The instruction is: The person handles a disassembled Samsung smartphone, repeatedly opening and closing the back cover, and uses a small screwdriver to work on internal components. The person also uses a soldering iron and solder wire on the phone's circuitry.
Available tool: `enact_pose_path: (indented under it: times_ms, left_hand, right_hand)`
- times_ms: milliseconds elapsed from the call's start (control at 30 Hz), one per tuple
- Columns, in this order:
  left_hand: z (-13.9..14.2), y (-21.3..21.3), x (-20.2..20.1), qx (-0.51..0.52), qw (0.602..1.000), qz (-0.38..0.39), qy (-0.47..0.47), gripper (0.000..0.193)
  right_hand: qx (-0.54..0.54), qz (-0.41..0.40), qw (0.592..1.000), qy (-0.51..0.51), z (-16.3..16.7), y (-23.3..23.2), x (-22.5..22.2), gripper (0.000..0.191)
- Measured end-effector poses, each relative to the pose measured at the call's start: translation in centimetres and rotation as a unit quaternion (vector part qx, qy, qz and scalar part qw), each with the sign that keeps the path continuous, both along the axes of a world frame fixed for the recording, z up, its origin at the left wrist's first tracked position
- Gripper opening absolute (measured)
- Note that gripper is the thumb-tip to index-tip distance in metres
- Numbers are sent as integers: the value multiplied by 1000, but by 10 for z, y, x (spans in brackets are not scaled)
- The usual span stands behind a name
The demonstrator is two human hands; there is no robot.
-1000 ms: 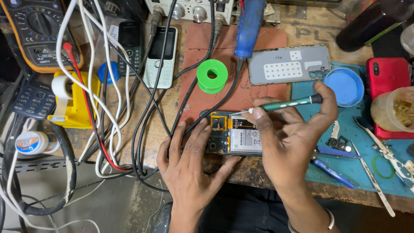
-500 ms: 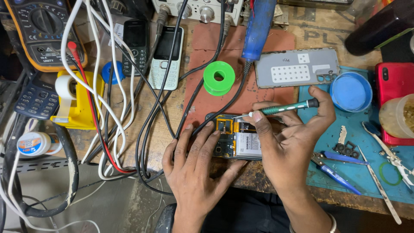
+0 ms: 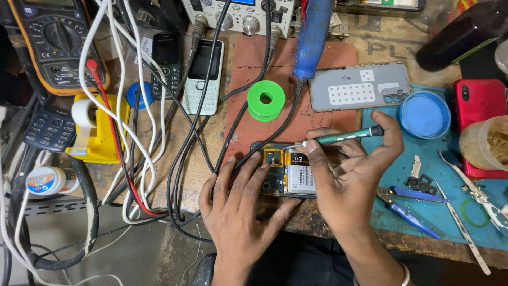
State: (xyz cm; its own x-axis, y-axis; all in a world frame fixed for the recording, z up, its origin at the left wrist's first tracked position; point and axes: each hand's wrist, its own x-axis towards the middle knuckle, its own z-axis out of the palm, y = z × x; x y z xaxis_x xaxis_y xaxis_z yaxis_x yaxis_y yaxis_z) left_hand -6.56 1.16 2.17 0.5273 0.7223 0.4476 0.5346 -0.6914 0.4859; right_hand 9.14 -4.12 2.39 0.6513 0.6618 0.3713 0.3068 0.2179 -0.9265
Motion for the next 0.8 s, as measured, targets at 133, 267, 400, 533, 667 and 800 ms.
enact_pose_path:
  times_ms: [133, 267, 400, 533, 667, 800]
  left_hand:
    - [4, 1, -1, 7, 1000, -8, 17, 67]
    - [10, 2, 1, 21, 998, -21, 48, 70]
    - [14, 3, 7, 11, 998, -23, 63, 75]
    - [17, 4, 11, -4, 997, -19, 79, 82]
    - [19, 5, 14, 2, 996, -13, 84, 85]
    - [20, 7, 16, -5, 996, -10, 83, 86]
  right_hand:
    - [3, 2, 1000, 14, -1, 0, -2, 72]
    - [-8, -11, 1000, 14, -1, 1, -3, 74]
    - [-14, -11, 999, -29, -2, 0, -4, 72]
    - [-17, -10, 999, -26, -3, -1, -4, 72]
    - [-22, -19, 999, -40, -4, 0, -3, 72]
    - [-1, -20, 1000, -17, -5, -1, -5, 75]
